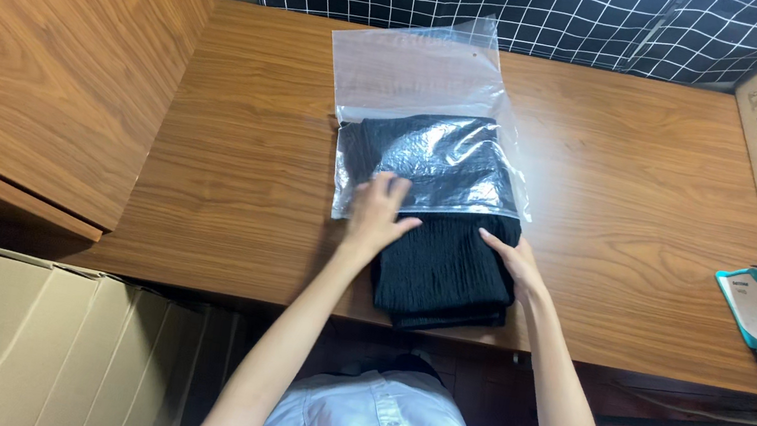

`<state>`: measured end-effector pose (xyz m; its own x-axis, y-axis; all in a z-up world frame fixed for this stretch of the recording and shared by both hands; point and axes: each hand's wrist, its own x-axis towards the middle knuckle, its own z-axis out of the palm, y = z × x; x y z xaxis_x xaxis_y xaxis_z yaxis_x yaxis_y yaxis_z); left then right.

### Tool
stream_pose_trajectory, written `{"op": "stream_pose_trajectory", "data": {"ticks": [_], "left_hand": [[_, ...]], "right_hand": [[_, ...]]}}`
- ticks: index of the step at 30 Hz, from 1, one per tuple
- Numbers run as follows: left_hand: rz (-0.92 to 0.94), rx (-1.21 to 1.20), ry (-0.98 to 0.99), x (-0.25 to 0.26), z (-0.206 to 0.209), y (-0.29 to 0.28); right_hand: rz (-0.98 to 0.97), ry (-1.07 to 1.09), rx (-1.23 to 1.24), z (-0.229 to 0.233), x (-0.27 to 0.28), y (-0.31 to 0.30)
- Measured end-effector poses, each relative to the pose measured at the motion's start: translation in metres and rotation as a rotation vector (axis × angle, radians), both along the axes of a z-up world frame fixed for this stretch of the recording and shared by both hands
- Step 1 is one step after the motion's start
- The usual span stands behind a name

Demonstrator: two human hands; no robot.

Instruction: The person folds a black garment by hand, slides it into a plastic bag, and places the bagged item into a cardboard box.

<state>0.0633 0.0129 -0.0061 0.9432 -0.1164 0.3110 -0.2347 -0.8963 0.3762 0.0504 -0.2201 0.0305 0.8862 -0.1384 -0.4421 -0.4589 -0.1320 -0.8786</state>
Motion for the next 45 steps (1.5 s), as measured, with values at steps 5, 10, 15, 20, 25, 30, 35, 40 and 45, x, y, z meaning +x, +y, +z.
{"op": "stream_pose_trajectory", "data": {"ticks": [5, 10, 15, 20, 25, 30, 35, 40, 45], "left_hand": [[-0.173, 0.111, -0.070, 0.042, -0.051, -0.036], [-0.271, 0.043, -0.107, 0.037, -0.067, -0.042], [-0.249, 0.048, -0.167, 0.022, -0.083, -0.022], [-0.199, -0.015, -0.199, 0.008, -0.064, 0.008], [-0.299, 0.069, -0.212, 0.015, -0.049, -0.027], [-0.138, 0.076, -0.198, -0.006, 0.000, 0.005], [0.363, -0.581, -0.173, -0.013, -0.061, 0.069], [0.346, -1.546, 0.234, -0.001, -0.095, 0.070], [0.244, -1.755, 0.396, -0.010, -0.100, 0.075]], "right_hand": [[0.007, 0.063, 0.045, 0.010, -0.004, 0.019], [-0.063, 0.054, 0.037, -0.037, 0.016, 0.018], [-0.218, -0.033, 0.036, -0.080, 0.040, 0.009], [-0.226, -0.044, 0.031, -0.041, 0.019, 0.019], [-0.164, -0.081, -0.011, -0.043, 0.030, 0.035], [-0.116, -0.284, -0.355, -0.049, 0.015, 0.012], [0.130, -0.986, -0.722, 0.006, -0.041, 0.028], [0.818, -1.108, -0.813, 0.005, -0.063, 0.047], [1.164, -0.877, -1.153, 0.009, -0.061, 0.048]]}}
